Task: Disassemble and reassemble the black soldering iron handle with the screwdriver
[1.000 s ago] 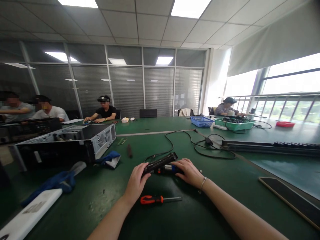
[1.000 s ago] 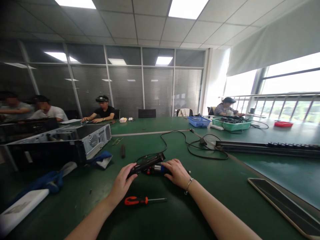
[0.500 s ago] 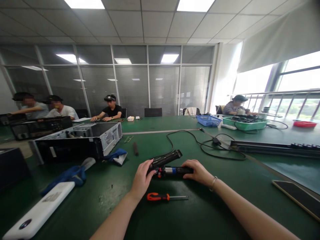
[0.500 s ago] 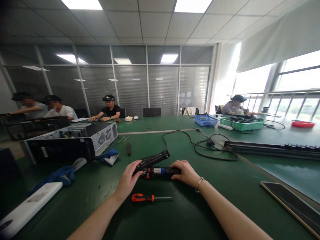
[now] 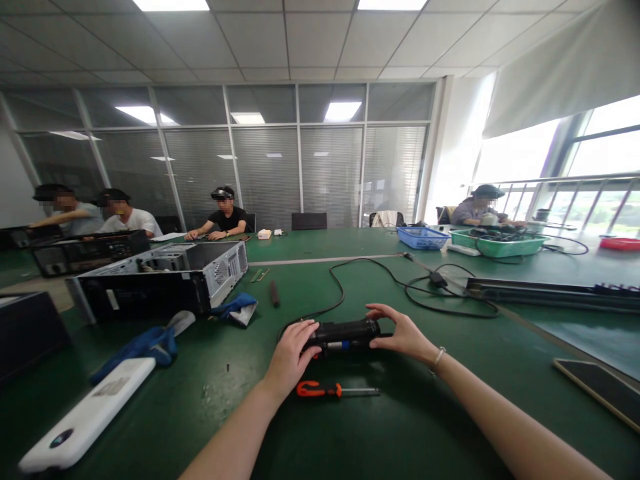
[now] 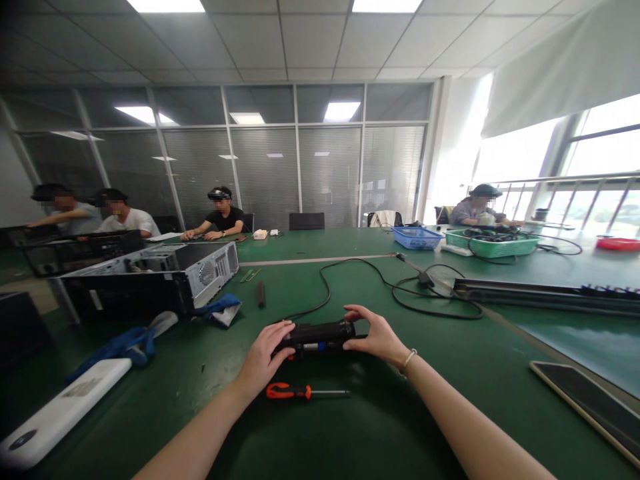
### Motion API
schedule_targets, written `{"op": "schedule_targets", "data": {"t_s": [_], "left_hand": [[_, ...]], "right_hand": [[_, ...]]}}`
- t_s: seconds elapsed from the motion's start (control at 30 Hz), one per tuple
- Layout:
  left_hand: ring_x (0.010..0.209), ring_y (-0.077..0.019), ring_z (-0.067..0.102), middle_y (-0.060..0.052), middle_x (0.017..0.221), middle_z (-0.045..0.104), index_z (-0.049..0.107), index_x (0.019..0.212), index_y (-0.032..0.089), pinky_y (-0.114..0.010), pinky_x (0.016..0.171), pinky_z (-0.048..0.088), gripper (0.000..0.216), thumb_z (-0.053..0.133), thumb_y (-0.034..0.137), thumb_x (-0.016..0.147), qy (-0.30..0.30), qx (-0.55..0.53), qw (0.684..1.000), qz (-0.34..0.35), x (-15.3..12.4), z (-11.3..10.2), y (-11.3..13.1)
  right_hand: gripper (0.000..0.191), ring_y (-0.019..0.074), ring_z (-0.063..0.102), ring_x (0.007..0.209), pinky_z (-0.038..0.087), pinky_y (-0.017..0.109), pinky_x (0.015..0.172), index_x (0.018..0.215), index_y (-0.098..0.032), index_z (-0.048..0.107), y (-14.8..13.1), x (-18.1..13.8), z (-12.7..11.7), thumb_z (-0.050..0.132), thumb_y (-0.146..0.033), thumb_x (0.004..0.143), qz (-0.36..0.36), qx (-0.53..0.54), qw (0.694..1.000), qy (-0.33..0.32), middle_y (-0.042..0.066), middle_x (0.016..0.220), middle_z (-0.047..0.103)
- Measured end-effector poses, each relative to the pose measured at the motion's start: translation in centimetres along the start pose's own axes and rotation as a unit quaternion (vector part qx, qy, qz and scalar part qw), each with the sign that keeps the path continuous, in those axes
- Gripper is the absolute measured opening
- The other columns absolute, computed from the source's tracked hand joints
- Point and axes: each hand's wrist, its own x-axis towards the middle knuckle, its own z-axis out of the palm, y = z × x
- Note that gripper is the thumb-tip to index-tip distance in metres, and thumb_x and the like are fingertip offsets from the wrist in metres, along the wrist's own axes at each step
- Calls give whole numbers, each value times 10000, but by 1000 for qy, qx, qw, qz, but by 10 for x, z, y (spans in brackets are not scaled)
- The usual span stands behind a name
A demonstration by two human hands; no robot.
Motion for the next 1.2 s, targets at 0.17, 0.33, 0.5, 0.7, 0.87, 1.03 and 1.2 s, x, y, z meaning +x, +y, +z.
{"op": "schedule_targets", "data": {"t_s": [0.17,0.33,0.5,0.7,0.87,1.03,1.2], "left_hand": [[1217,-241,467,-59,1301,538,483,1288,271,-501,1036,397,406,556,262,888,-6,27,999,15,2,-2,8],[1204,-245,491,-58,1298,546,484,1287,276,-473,1021,423,389,519,305,901,4,54,997,47,7,-3,15],[1136,-257,568,-32,1262,585,468,1299,305,-426,965,489,477,567,415,845,26,73,995,60,7,12,-17],[1054,-251,631,29,1204,632,518,1241,358,-395,895,545,425,566,412,822,21,71,995,73,7,27,-59],[1040,-254,636,30,1188,640,520,1257,362,-406,887,548,426,535,408,834,9,71,996,56,10,21,-50],[1032,-244,632,-3,1158,649,522,1270,321,-393,893,538,432,526,398,845,-3,68,997,41,13,15,-34],[1077,-243,598,-21,1175,633,480,1306,312,-419,934,503,454,544,350,859,-22,47,999,5,9,7,-12]], "right_hand": [[556,244,552,1074,371,418,988,1231,-263,557,-18,-1,7,702,-408,714,-110,-88,990,-11,69,1160,625],[447,218,569,1008,374,401,949,1216,-263,574,-22,1,14,646,-376,789,-138,-106,985,-7,67,1102,651],[480,207,585,976,387,363,940,1153,-269,619,-11,6,5,731,-400,705,-114,-108,988,-11,41,1041,667],[524,164,608,899,467,259,826,1134,-256,627,4,9,4,747,-451,663,-81,-67,994,-26,25,1029,637],[536,177,605,908,466,284,833,1125,-246,629,5,8,7,760,-442,644,-67,-84,994,-34,31,1042,631],[517,179,604,898,472,291,818,1113,-238,633,-1,4,5,738,-470,662,-58,-75,995,-38,40,1050,631],[440,188,600,904,469,305,827,1098,-214,635,-5,-1,7,713,-392,703,-47,-52,997,-37,53,1027,640]]}}
